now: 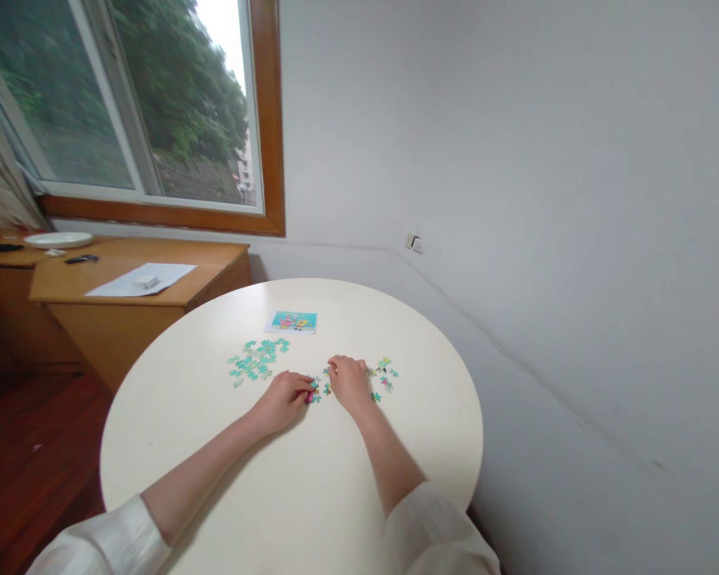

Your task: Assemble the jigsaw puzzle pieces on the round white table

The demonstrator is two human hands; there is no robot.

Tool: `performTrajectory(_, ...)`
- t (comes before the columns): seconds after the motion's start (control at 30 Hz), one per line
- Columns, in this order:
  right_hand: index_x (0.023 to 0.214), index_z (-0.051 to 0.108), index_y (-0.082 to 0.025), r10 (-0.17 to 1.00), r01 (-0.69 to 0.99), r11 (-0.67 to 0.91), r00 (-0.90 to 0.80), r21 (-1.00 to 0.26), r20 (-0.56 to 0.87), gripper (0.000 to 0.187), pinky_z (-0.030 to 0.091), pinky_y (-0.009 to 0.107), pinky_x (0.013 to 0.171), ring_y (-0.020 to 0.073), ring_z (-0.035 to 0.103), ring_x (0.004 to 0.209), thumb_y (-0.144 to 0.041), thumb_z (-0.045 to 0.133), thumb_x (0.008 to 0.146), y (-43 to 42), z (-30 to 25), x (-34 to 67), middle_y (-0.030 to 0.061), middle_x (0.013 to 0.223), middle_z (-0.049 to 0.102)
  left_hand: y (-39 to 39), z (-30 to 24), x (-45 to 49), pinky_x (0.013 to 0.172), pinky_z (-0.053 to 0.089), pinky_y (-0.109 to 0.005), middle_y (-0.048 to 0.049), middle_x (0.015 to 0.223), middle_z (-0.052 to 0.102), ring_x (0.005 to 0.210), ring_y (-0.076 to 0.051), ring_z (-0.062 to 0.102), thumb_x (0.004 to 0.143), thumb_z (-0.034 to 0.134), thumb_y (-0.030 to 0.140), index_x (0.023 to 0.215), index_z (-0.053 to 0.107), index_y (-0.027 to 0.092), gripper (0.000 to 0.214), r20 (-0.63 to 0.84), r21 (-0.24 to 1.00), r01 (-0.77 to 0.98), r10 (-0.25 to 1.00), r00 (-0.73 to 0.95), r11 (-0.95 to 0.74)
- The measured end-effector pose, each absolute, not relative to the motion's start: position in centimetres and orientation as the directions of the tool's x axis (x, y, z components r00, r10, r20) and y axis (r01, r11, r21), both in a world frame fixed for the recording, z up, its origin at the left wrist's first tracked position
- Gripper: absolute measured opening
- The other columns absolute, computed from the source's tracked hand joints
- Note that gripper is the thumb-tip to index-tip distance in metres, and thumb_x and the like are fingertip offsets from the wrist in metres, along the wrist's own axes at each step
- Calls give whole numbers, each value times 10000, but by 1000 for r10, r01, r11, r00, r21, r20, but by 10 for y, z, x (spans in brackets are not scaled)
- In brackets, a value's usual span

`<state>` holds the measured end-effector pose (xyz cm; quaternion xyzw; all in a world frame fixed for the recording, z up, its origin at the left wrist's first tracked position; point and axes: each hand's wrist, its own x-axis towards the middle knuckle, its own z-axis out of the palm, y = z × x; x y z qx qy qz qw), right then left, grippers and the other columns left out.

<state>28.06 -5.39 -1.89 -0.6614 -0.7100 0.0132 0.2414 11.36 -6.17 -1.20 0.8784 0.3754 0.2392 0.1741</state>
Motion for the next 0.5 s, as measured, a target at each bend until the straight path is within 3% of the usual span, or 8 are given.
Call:
performTrajectory(0.13,880,626,-195,950,957,66,26,-282,310,200,281,319,809,186,531,922,-346,546,776,-54,-21,280,50,949,634,-63,-10,113,901,319,-360,-41,839,664,866,-178,565,720,389,71,712,661,189,296,278,489,596,762,586,-637)
performTrajectory(0.3,842,623,-199,967,942,52,36,-332,253,135,275,313,799,177,514,926,-289,553,770,-55,-18,280,39,938,618,-64,-8,113,957,271,-431,-31,819,657,887,-182,554,716,379,70,702,650,200,301,254,483,631,787,562,-606)
performTrajectory(0.5,850,601,-203,978,904,71,21,-422,209,109,270,315,821,168,495,965,-225,536,765,-56,-17,279,31,981,596,-65,-8,113,977,256,-437,-43,833,653,899,-178,544,708,376,55,710,648,191,305,248,504,626,794,555,-595)
